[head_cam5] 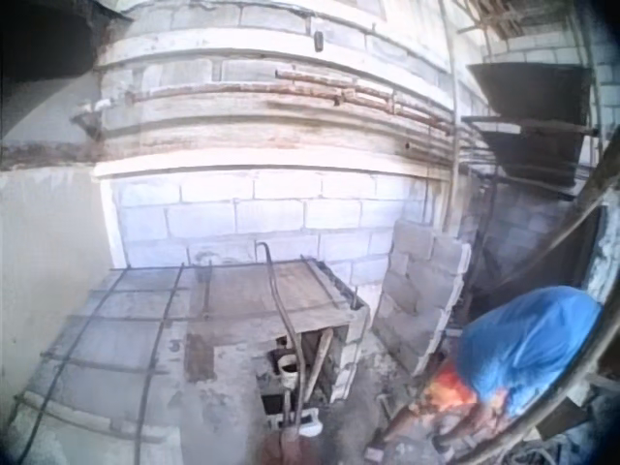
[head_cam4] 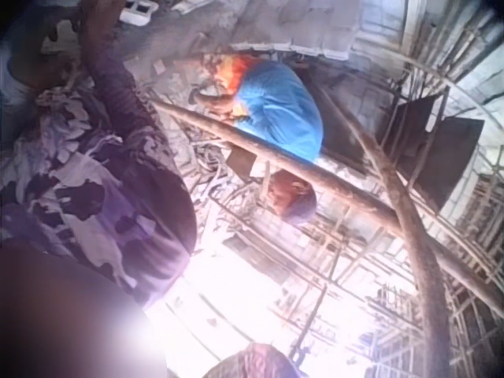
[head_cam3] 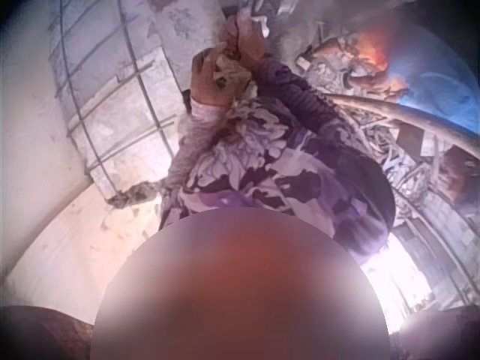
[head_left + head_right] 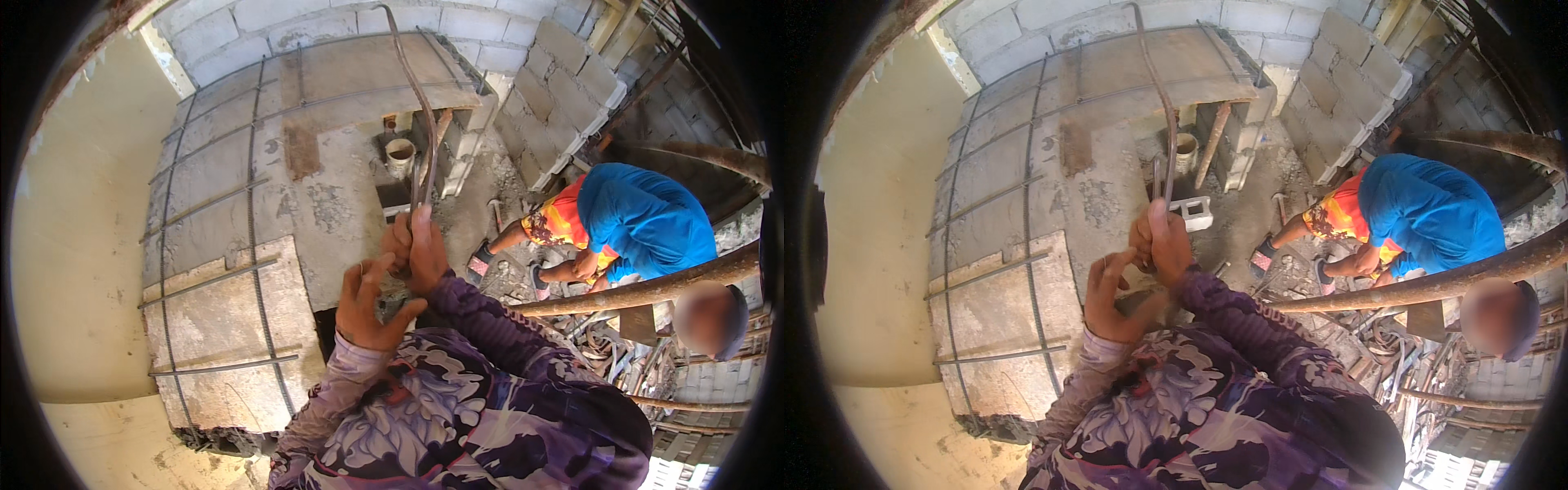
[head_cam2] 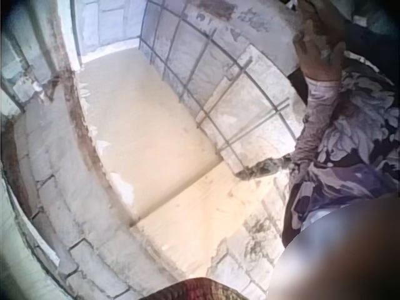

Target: The person secures a rebar grid to a concrete ceiling using a curved metal tool to bend and twist wire ties at multiple intersections. The worker repeatedly reaches upward, hooks the tool around the wire, and twists it to fasten the rebar to the ceiling structure.

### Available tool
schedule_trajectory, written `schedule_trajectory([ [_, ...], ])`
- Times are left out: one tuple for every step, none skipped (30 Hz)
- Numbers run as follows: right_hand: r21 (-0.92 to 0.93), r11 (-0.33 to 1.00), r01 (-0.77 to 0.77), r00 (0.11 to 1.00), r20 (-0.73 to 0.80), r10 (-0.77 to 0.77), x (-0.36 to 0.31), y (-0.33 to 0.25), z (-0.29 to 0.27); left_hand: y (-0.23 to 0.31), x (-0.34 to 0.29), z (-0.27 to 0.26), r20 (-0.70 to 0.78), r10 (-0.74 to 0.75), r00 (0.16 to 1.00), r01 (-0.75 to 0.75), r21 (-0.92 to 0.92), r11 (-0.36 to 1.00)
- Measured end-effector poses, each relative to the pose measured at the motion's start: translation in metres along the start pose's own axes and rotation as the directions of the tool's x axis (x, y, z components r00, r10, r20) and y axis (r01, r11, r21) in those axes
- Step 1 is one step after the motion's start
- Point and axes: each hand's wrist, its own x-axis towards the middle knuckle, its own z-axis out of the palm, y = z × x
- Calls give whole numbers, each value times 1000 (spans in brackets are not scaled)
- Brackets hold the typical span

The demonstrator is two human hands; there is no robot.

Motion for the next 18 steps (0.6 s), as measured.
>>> schedule_trajectory([
  [98,995,-4,1000,22,2,5,-4,-2,0,6,7,-23,3,1000,-2,21,1000],
  [88,996,-28,999,-27,31,9,-7,-4,0,11,13,-45,41,998,-40,13,999],
  [101,994,-30,999,-24,32,13,-9,-4,0,16,17,-67,68,995,-68,5,998],
  [115,993,-33,999,-16,35,18,-11,-5,0,22,21,-97,103,990,-105,-8,994],
  [150,987,-51,999,0,51,21,-12,-6,0,28,25,-106,110,988,-109,14,994],
  [184,981,-68,998,14,67,24,-13,-9,2,33,30,-120,125,985,-123,25,992],
  [216,973,-85,996,28,81,27,-15,-12,4,39,34,-135,141,981,-138,34,990],
  [270,956,-113,993,52,103,32,-16,-16,5,46,39,-132,137,982,-135,19,991],
  [321,936,-143,989,75,125,36,-18,-21,7,52,44,-130,129,983,-131,-1,991],
  [372,912,-173,983,116,139,39,-20,-27,8,58,49,-121,92,988,-100,-61,993],
  [392,897,-205,977,142,162,45,-24,-34,11,65,55,-138,128,982,-129,1,992],
  [416,879,-235,968,186,171,51,-31,-42,14,72,61,-147,138,979,-136,25,990],
  [433,863,-261,956,239,169,57,-36,-48,16,79,66,-156,150,976,-144,46,988],
  [503,813,-292,943,294,157,64,-41,-52,17,86,72,-159,167,973,-157,75,985],
  [561,761,-325,925,356,133,70,-45,-56,19,93,78,-164,184,969,-169,102,980],
  [634,667,-391,880,470,70,75,-50,-59,20,100,83,-172,195,966,-175,123,977],
  [606,724,-331,930,338,143,78,-56,-62,21,107,89,-170,203,964,-186,109,976],
  [601,742,-297,951,254,174,81,-61,-64,21,115,94,-165,207,964,-195,89,977],
])
